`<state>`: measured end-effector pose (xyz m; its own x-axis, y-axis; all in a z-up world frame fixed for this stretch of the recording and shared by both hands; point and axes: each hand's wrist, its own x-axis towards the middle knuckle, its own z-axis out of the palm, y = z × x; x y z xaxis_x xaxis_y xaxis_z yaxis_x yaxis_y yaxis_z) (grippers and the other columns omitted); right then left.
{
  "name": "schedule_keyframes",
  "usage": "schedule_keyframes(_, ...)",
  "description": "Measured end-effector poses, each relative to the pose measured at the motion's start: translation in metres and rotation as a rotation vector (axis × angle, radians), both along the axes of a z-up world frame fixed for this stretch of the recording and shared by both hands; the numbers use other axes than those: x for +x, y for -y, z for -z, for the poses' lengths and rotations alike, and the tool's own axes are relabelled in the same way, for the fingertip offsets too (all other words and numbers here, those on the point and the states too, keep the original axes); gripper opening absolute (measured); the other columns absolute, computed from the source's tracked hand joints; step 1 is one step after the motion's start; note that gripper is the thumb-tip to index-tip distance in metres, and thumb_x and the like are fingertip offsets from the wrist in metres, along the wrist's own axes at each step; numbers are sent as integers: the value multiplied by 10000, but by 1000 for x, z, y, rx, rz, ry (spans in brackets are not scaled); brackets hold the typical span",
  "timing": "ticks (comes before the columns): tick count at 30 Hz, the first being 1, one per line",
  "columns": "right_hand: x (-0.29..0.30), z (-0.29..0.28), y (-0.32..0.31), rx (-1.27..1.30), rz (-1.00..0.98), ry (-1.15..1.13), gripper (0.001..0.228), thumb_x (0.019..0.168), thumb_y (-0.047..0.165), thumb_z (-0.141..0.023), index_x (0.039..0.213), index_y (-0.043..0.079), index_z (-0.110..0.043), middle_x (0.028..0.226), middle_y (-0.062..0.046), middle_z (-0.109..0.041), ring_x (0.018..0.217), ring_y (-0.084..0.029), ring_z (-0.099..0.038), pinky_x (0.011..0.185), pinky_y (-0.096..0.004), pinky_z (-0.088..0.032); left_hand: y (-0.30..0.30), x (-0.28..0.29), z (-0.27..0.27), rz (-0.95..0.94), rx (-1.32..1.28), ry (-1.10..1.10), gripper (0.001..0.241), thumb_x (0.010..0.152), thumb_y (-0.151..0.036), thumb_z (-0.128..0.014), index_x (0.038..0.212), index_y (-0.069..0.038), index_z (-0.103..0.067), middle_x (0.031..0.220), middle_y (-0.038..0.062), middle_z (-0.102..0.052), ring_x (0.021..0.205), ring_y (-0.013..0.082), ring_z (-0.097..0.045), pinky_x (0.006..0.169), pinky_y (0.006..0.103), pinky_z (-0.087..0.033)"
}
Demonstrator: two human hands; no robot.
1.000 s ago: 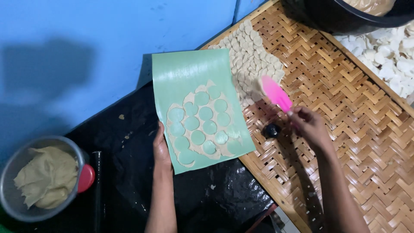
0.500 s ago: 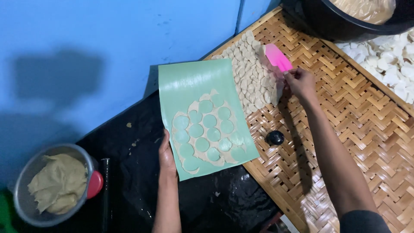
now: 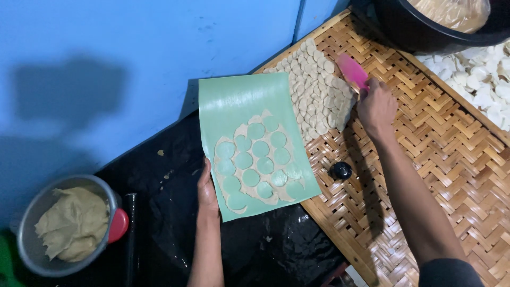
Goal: Manually shaping and rolling dough to prepare traditional crackers.
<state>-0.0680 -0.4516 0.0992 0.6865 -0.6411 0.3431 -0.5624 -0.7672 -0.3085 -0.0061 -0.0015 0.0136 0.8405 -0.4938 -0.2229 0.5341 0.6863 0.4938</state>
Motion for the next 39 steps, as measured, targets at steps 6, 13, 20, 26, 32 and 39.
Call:
schedule_keyframes(6, -31, -6, -26, 89, -66, 88, 235, 1067, 127, -596, 1237, -26, -649, 1100, -235, -700, 706, -348, -723, 568, -455, -586, -1, 3, 11, 0, -29, 38, 630, 1013, -422, -566, 1533, -84, -455, 1495, 116, -535, 1319, 285, -538, 1109, 439, -424)
schedule_keyframes(13, -101, -40, -137, 161, -203, 164, 268, 1009, 184, -708, 1174, -28, -704, 934, -180, -751, 729, -257, -708, 647, -389, -547, 0, -5, -11, -56, 44, 102, 625, 1000, -435, -547, 1520, -103, -450, 1486, 104, -532, 1318, 271, -541, 1085, 445, -444)
schedule_keyframes(20, -150, -28, -173, 401, -237, 157, 281, 981, 187, -691, 1181, -12, -687, 929, -127, -775, 700, -154, -728, 607, -295, -566, -28, -28, -40, -132, 32, 79, 599, 1015, -407, -510, 1526, -101, -445, 1488, 103, -535, 1332, 280, -534, 1104, 442, -433)
schedule_keyframes(26, -167, -5, -196, 576, -178, 68, 319, 946, 195, -699, 1194, -4, -682, 819, -113, -771, 614, -139, -686, 558, -295, -528, -95, -80, -64, -292, 145, -24, 581, 1003, -375, -494, 1520, -113, -456, 1483, 87, -540, 1317, 277, -537, 1091, 446, -425)
schedule_keyframes(32, -155, 3, -237, 625, -279, -68, 309, 938, 215, -694, 1190, 37, -689, 764, -95, -774, 614, -118, -691, 569, -290, -535, -149, -108, -37, -353, 76, -117, 550, 1013, -386, -475, 1490, -113, -473, 1437, 85, -571, 1282, 293, -547, 1057, 467, -440)
schedule_keyframes(39, -135, 30, -263, 535, -415, -152, 329, 921, 216, -690, 1215, 69, -673, 771, -149, -757, 612, -190, -699, 596, -327, -550, -165, -70, 18, -473, 823, -3, 593, 1030, -412, -548, 1482, -30, -512, 1513, 76, -564, 1367, 167, -531, 1124, 331, -392)
